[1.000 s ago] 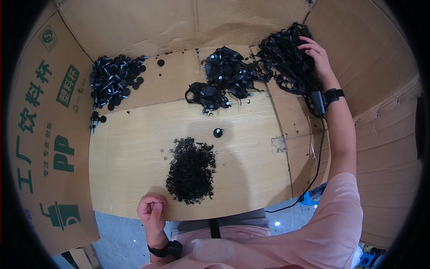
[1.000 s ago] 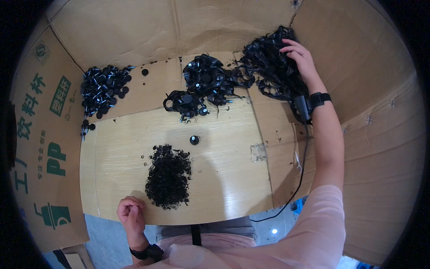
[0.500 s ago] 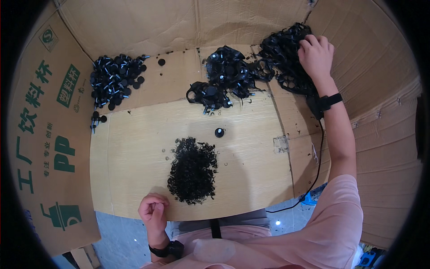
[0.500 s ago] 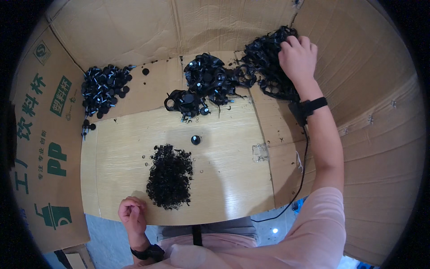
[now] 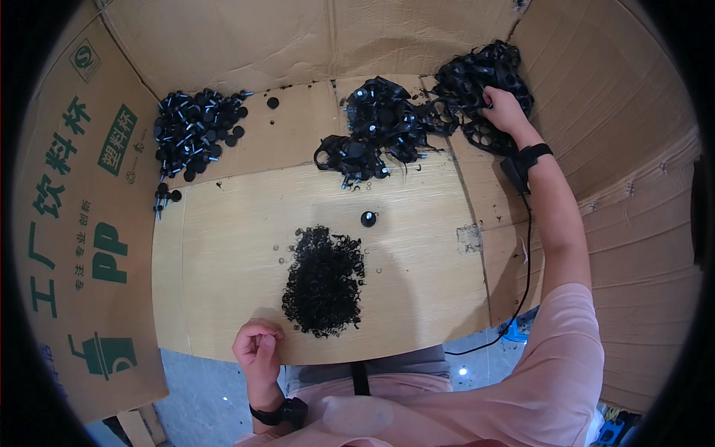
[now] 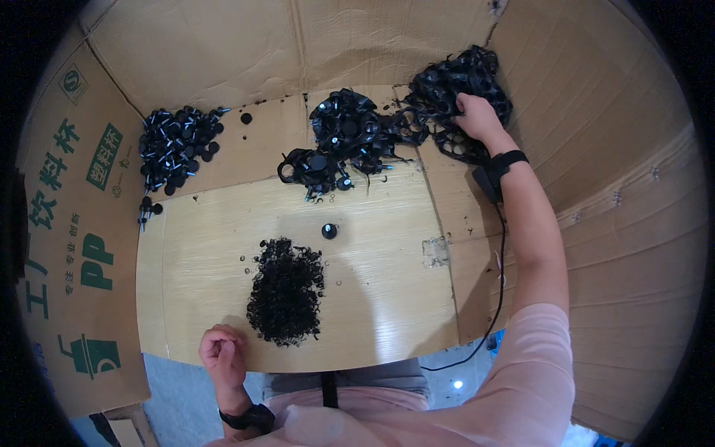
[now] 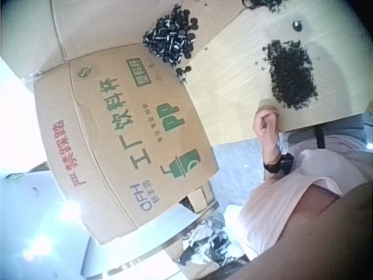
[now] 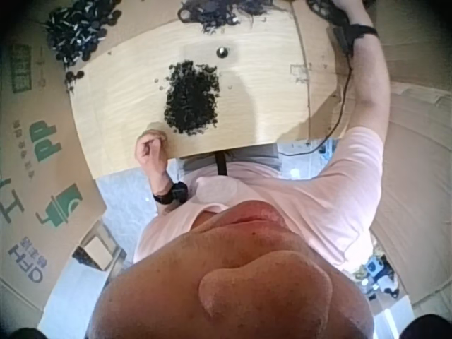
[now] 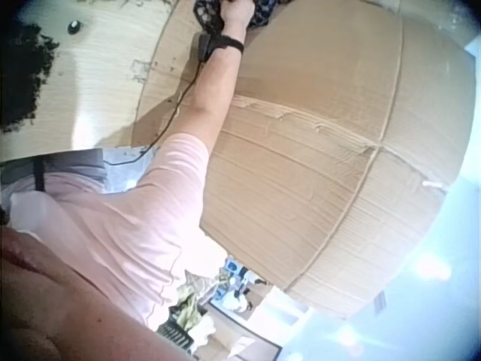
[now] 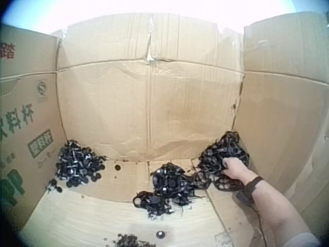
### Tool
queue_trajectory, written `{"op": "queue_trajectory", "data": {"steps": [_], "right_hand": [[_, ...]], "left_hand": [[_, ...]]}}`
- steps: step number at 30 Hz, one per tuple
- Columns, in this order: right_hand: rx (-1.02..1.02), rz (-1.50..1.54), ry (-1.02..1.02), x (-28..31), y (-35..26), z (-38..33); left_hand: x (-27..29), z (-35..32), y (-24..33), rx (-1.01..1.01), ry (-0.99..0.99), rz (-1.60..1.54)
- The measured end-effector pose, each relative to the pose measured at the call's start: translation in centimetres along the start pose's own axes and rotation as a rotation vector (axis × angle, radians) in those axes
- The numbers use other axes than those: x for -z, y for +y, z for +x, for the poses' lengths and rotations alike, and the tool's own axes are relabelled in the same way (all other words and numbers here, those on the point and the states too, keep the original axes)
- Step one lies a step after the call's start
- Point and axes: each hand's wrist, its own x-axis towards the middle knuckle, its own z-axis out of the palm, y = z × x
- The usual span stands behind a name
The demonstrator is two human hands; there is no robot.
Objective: Manually assemble small black plastic and metal electronic components at a workstation.
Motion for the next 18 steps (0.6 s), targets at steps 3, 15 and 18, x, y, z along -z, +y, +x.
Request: {"op": "queue_trajectory", "data": {"steps": [3,15,18], "right_hand": [[-0.232,0.517,0.079,-0.8,2.6,0.0],[0.151,0.728,-0.009,5.6,-11.5,-5.2],[0.527,0.631,-0.361,5.9,-17.4,-8.8]], "left_hand": [[0.1,0.0,-0.2,-0.017,-0.018,-0.003],[0.3,-0.4,0.2,0.041,-0.001,0.074],[0.6,-0.3,-0.1,0.04,-0.007,0.077]]}}
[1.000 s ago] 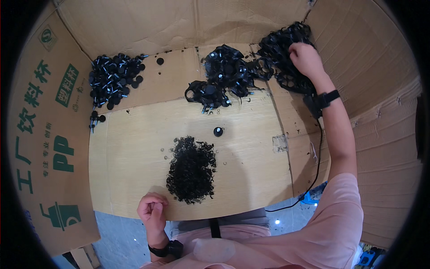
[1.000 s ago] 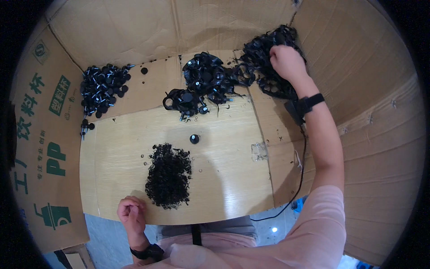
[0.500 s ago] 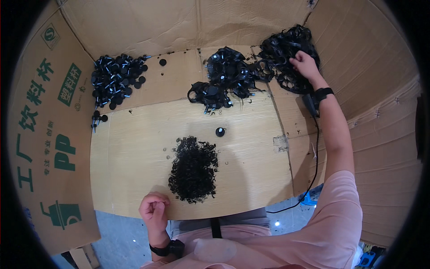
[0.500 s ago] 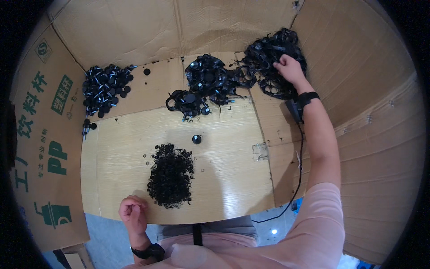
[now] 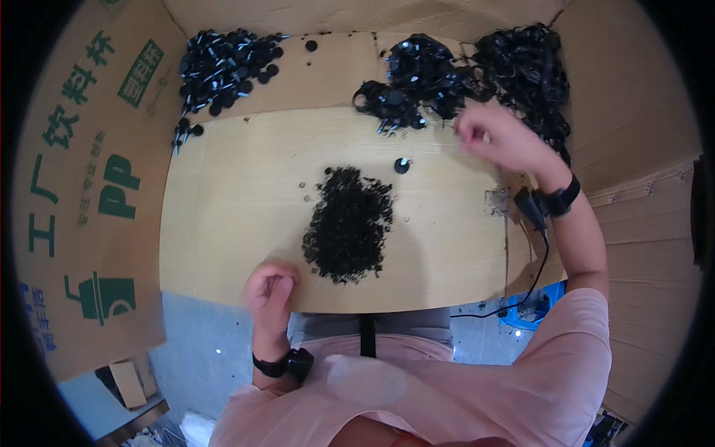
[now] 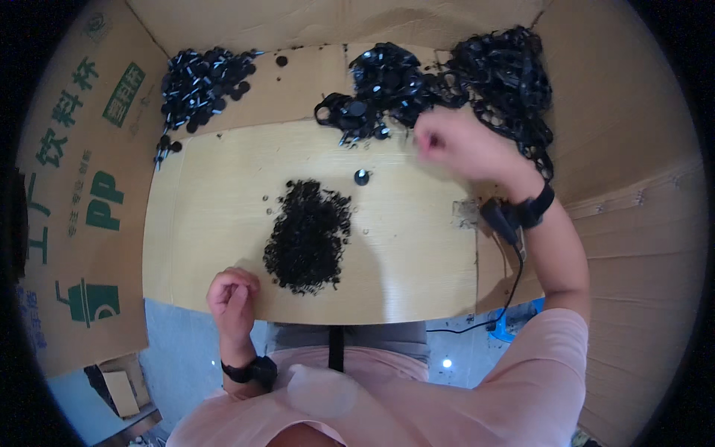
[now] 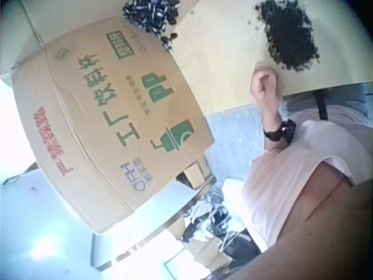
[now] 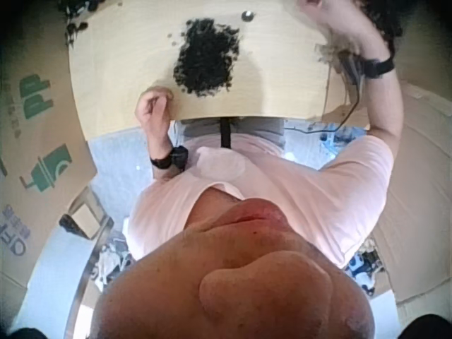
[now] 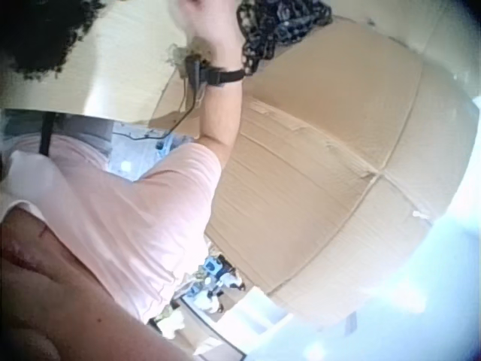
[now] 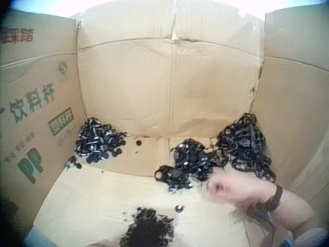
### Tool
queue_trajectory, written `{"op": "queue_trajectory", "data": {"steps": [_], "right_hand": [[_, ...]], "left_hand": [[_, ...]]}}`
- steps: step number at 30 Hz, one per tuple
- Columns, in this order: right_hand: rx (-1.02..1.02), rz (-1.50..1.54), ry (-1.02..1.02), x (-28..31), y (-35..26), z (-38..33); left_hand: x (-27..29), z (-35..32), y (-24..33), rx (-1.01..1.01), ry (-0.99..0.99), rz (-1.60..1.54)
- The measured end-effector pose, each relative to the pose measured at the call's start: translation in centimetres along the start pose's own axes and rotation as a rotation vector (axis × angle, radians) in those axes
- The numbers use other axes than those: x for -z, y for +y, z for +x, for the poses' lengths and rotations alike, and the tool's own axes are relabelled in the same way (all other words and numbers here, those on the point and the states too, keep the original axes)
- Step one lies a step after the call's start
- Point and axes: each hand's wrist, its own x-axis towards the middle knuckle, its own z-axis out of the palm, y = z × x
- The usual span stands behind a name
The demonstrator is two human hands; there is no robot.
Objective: Manually assemble small black plastic and metal electronic components at a workstation.
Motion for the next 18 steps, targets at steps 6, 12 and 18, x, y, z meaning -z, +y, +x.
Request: {"op": "queue_trajectory", "data": {"steps": [6,12,18], "right_hand": [[0.059,-0.051,-0.297,-6.8,-3.3,-0.6],[-0.101,-0.025,-0.195,-2.5,-1.7,0.7],[-0.241,-0.632,0.598,7.7,12.5,0.9]], "left_hand": [[0.0,0.2,-0.1,-0.043,-0.075,-0.078],[0.4,-0.1,-0.1,-0.052,-0.074,-0.053],[-0.3,0.5,0.0,-0.076,-0.05,-0.081]]}}
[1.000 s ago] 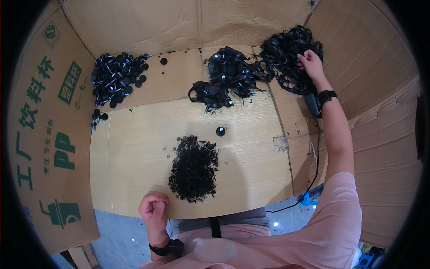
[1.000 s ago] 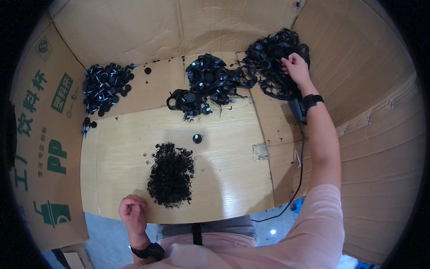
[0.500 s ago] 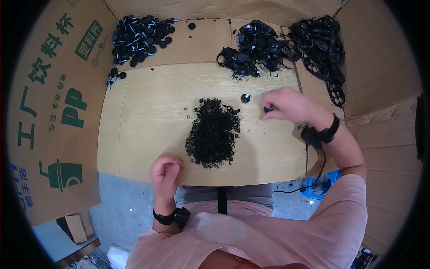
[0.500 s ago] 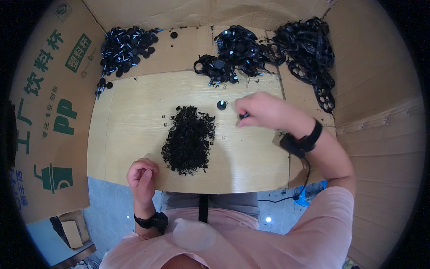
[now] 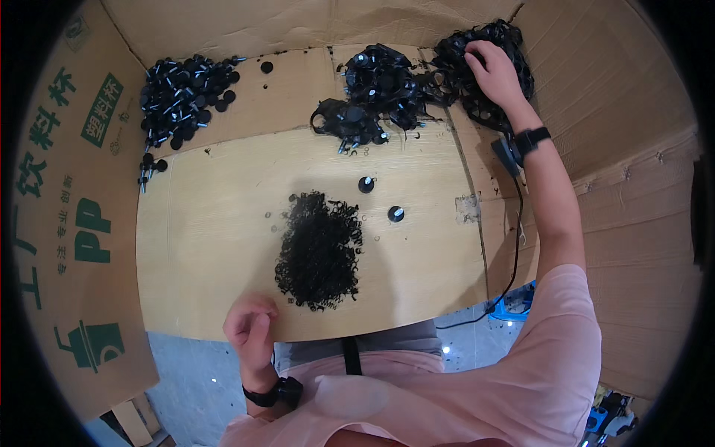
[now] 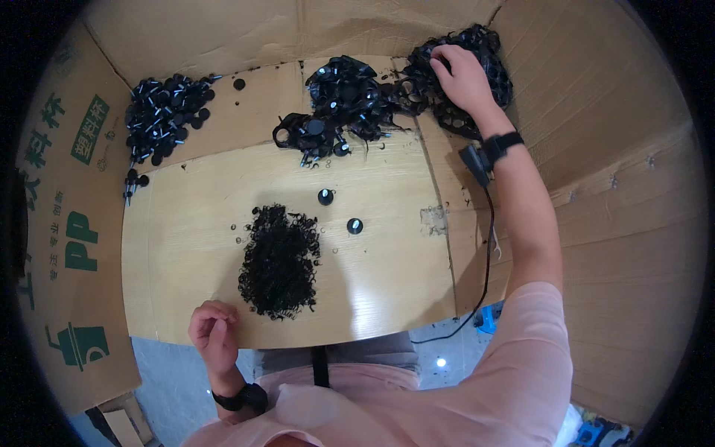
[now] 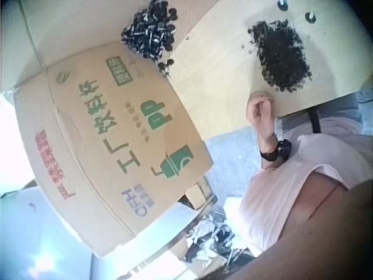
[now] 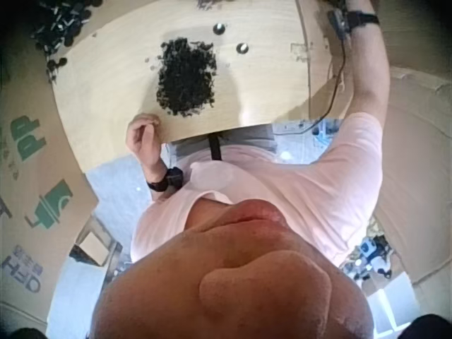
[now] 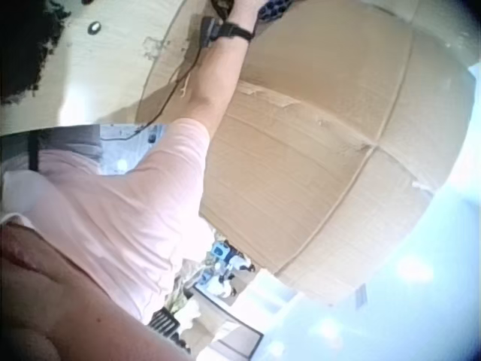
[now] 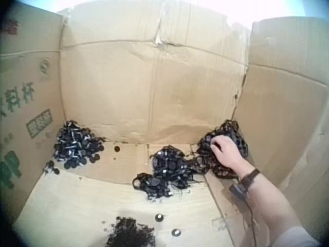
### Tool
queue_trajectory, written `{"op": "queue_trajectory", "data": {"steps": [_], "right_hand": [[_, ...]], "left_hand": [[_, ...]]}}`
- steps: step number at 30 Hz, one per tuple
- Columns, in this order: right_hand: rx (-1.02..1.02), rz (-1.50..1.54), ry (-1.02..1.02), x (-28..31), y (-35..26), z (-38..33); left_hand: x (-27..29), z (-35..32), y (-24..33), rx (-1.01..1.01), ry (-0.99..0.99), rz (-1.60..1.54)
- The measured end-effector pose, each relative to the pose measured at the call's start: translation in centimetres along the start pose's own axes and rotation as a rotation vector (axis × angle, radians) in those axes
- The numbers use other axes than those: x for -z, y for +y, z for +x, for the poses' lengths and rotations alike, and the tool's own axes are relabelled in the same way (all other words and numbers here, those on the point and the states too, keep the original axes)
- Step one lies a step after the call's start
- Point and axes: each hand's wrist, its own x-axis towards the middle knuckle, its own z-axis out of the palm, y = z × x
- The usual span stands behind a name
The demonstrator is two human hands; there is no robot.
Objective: Manually assemble small black plastic and metal electronic components at a workstation.
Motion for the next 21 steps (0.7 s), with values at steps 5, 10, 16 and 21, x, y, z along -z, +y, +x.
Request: {"op": "queue_trajectory", "data": {"steps": [5,10,16,21], "right_hand": [[-0.235,-0.4,-0.432,-7.3,7.3,-1.2],[-0.262,-0.412,-0.459,-7.6,8.7,-2.0],[-0.114,-0.356,-0.354,-7.6,8.1,-3.2],[-0.234,0.752,-0.251,-5.6,10.9,-1.3]], "left_hand": [[0.2,-0.3,0.1,0.043,0.045,0.02],[-0.5,-0.1,-0.1,0.089,0.075,0.043],[-0.7,0.1,0.3,0.04,0.091,0.029],[-0.7,0.2,0.0,0.07,0.09,-0.003]]}}
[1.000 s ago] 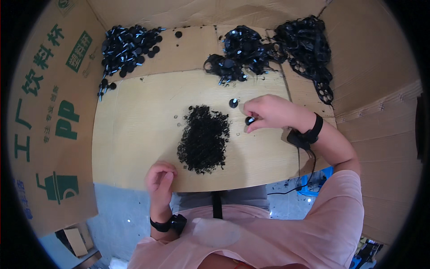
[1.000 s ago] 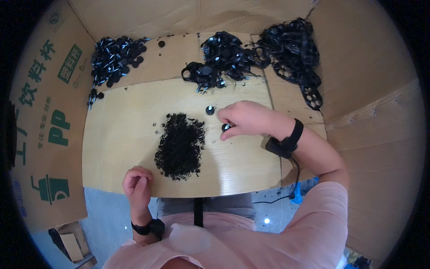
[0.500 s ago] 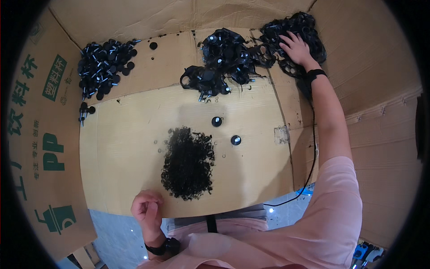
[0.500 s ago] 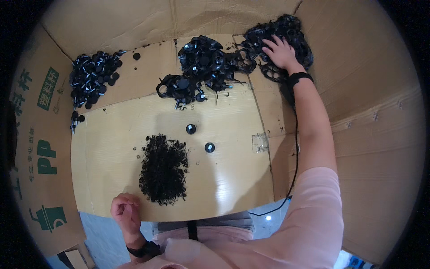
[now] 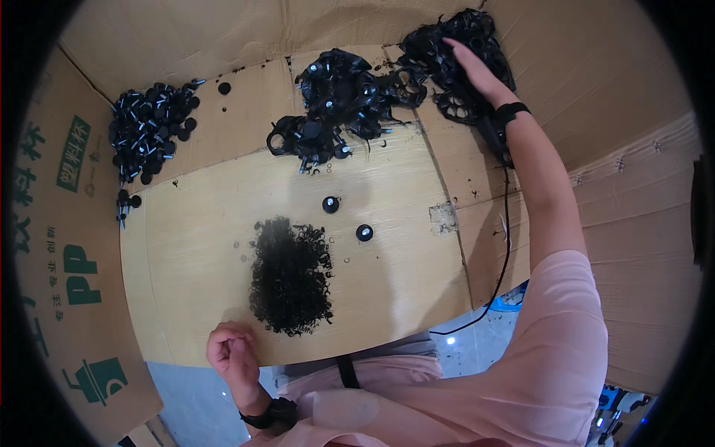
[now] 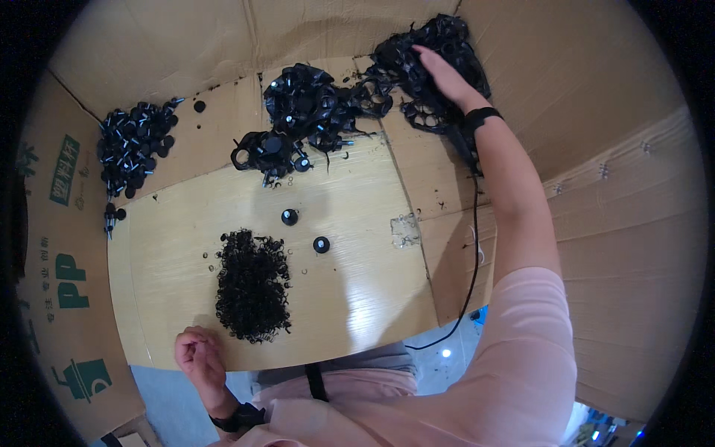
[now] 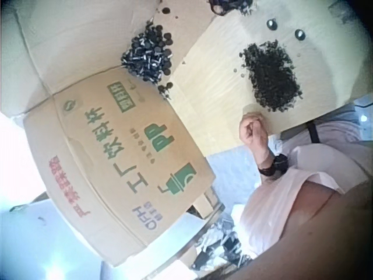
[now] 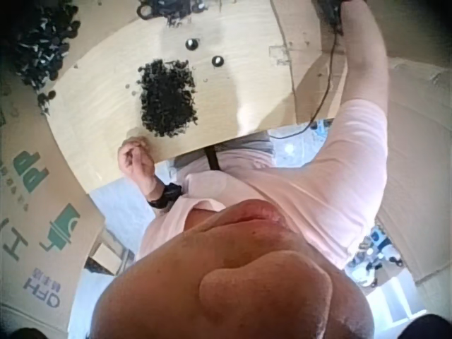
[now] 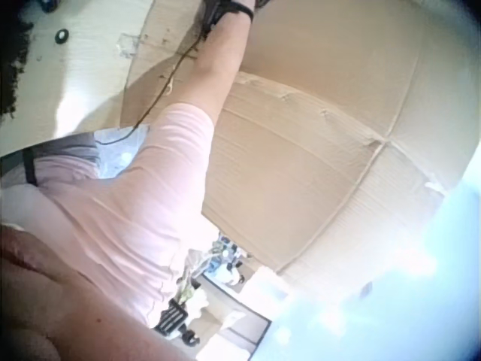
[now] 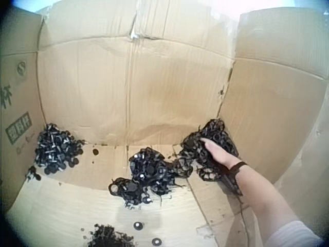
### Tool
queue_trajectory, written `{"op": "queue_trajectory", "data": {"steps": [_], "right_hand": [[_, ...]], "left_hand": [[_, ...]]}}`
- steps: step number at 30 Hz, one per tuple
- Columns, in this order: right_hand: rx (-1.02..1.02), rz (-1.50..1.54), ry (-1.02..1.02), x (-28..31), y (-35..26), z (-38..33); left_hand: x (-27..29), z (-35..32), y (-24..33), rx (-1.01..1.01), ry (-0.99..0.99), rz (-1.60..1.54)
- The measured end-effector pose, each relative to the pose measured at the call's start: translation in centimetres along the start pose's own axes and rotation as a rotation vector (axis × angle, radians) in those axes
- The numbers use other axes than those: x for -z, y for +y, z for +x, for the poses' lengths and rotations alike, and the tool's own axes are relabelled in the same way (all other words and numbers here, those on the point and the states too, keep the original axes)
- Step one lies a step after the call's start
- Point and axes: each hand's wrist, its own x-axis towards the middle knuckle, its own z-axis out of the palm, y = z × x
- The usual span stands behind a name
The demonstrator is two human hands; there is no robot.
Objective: Manually assemble small black plastic and metal electronic components at a workstation.
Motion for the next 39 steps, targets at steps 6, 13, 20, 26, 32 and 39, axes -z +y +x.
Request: {"op": "queue_trajectory", "data": {"steps": [6,13,20,26,32,39], "right_hand": [[-0.084,-0.089,0.209,4.0,-4.6,-2.7],[0.153,-0.744,-0.111,-0.2,-6.3,-6.8],[-0.177,-0.481,0.055,1.2,-4.9,-5.9],[-0.424,-0.139,0.008,2.9,-5.5,-5.1],[0.124,-0.583,0.215,1.9,-4.6,-4.9],[0.148,-1.018,0.071,1.1,-7.3,-6.4]], "left_hand": [[0.3,-0.4,-0.2,-0.005,0.001,0.046],[0.2,-0.4,0.3,-0.024,-0.026,0.013],[0.6,-0.7,0.4,-0.008,-0.056,0.077],[0.9,-0.6,0.1,-0.042,-0.06,0.053],[0.8,-0.6,0.4,-0.039,-0.072,0.056],[0.7,-0.4,0.1,-0.077,-0.054,0.021]]}}
